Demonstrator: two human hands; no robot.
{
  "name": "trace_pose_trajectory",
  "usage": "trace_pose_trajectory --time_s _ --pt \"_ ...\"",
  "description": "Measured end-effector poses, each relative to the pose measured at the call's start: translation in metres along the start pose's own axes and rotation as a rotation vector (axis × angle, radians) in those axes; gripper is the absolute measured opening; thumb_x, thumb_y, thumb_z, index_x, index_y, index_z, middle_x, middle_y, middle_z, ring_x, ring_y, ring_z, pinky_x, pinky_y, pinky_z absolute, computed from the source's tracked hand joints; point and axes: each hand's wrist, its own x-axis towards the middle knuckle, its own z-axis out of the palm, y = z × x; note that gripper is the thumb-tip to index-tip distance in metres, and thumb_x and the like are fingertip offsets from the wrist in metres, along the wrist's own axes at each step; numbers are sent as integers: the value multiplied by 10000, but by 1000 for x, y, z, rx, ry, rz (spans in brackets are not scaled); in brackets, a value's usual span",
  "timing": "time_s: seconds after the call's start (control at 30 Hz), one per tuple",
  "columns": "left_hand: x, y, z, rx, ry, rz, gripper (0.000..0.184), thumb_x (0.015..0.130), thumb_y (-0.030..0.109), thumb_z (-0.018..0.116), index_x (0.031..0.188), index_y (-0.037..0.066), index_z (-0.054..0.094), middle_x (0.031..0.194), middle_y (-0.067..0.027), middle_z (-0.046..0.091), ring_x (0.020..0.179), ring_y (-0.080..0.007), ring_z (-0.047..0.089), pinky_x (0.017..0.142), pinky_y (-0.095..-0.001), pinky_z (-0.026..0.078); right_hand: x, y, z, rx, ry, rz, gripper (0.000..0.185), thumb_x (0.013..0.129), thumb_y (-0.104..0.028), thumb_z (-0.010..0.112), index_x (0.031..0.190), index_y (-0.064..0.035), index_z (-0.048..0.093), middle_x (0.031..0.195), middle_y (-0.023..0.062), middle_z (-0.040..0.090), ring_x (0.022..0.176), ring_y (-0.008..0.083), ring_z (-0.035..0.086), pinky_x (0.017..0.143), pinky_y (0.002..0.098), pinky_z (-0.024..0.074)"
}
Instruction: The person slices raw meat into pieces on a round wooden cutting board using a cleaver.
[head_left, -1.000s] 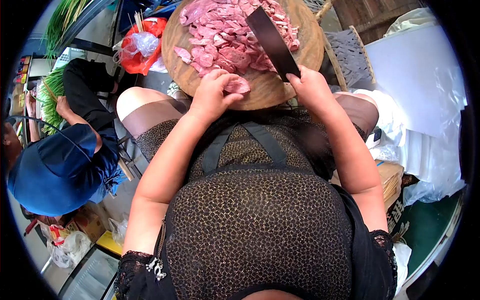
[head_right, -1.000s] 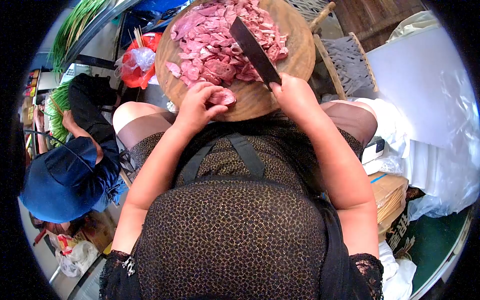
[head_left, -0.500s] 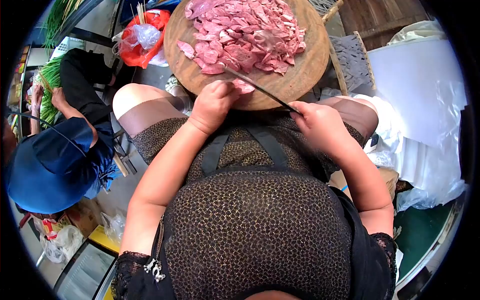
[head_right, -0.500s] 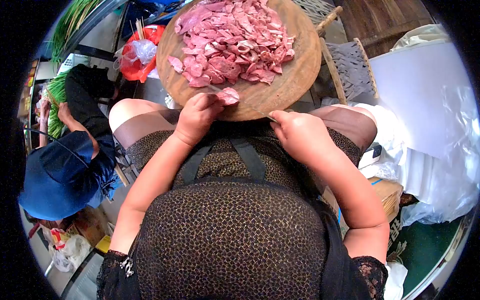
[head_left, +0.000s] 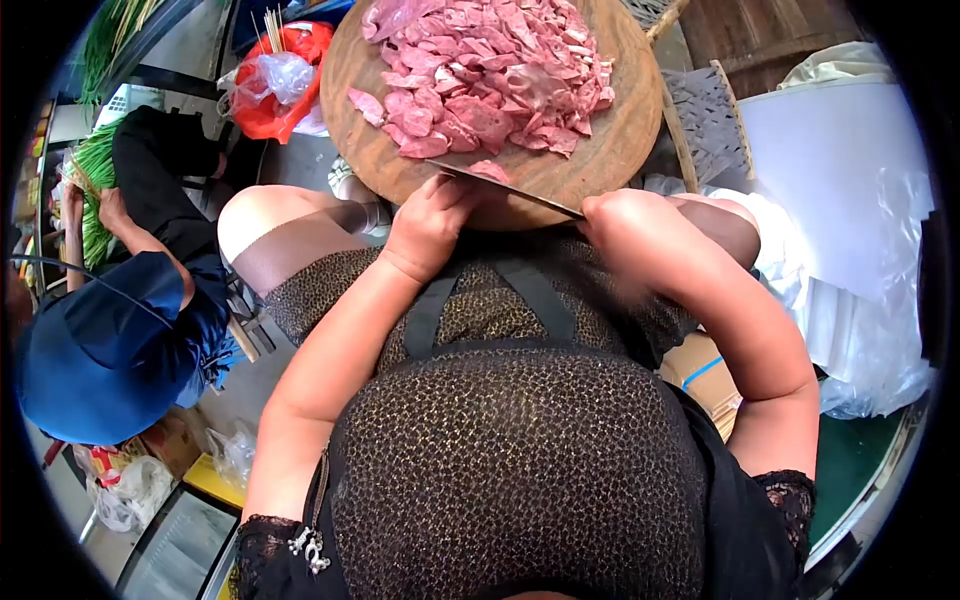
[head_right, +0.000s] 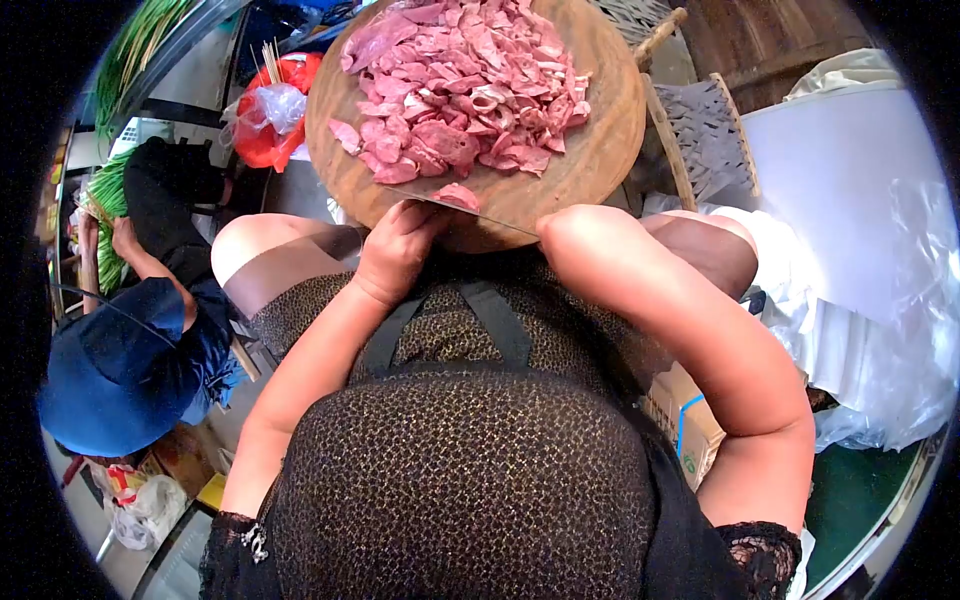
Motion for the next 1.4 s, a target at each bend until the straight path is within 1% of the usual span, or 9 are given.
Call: trace_pose_trajectory --time_s 0.33,0.4,0.5,0.6,0.77,0.93,1.03,1.17,1.4 --pt "-3 0 -4 10 -36 -12 271 828 111 625 1072 140 738 1089 -55 693 981 -245 676 869 -358 557 39 -27 0 14 -23 61 215 840 -105 539 867 -28 737 840 223 709 814 394 704 728 478 569" --pt "0 0 -7 6 -51 -9 240 866 118 631 1084 116 734 1066 -83 699 979 -256 683 860 -367 557 23 -5 1 -19 -41 101 124 832 -122 623 843 -9 672 820 218 684 808 415 674 708 502 535" --pt "7 -1 -3 -329 -216 -337 212 891 121 606 1062 120 732 1026 -87 691 942 -269 678 835 -367 545 -16 18 -4 -20 105 204 211 871 -217 642 848 -10 680 805 230 674 813 424 668 729 508 533" --pt "29 3 4 -106 -74 -90 243 865 100 578 1076 138 693 997 -74 669 882 -295 655 823 -364 531 -38 35 -10 -13 179 327 239 886 -249 647 845 -14 670 816 237 667 816 428 660 733 517 519" --pt "69 -11 6 16 101 2 269 849 102 611 1106 126 682 1029 -86 677 923 -282 662 790 -371 553 -56 28 -17 73 255 383 230 896 -236 653 869 -7 652 805 241 661 804 438 646 714 521 506" --pt "91 -36 -10 213 42 -256 336 756 224 774 1049 89 685 1186 -107 628 1151 -318 564 973 -445 458 -60 17 -12 104 220 290 233 893 -243 657 877 -10 659 788 239 658 796 434 647 713 516 507" --pt "100 -40 -17 90 -39 -193 172 741 153 765 858 68 671 1055 -101 663 1044 -313 615 899 -419 496 -53 13 -1 77 155 196 235 892 -242 656 860 -9 671 788 242 654 798 428 652 729 510 510" --pt "97 -37 -39 -38 18 -164 159 743 98 763 850 54 654 865 -81 671 847 -294 663 780 -398 529 -50 15 1 139 165 292 235 893 -242 656 869 -9 677 800 246 658 810 434 650 741 506 508" --pt "33 -14 -22 -69 27 -88 97 833 72 697 850 78 601 824 -90 602 788 -301 625 709 -381 524 -49 25 6 198 194 323 252 904 -259 654 884 -8 672 820 253 659 812 445 644 729 512 499"
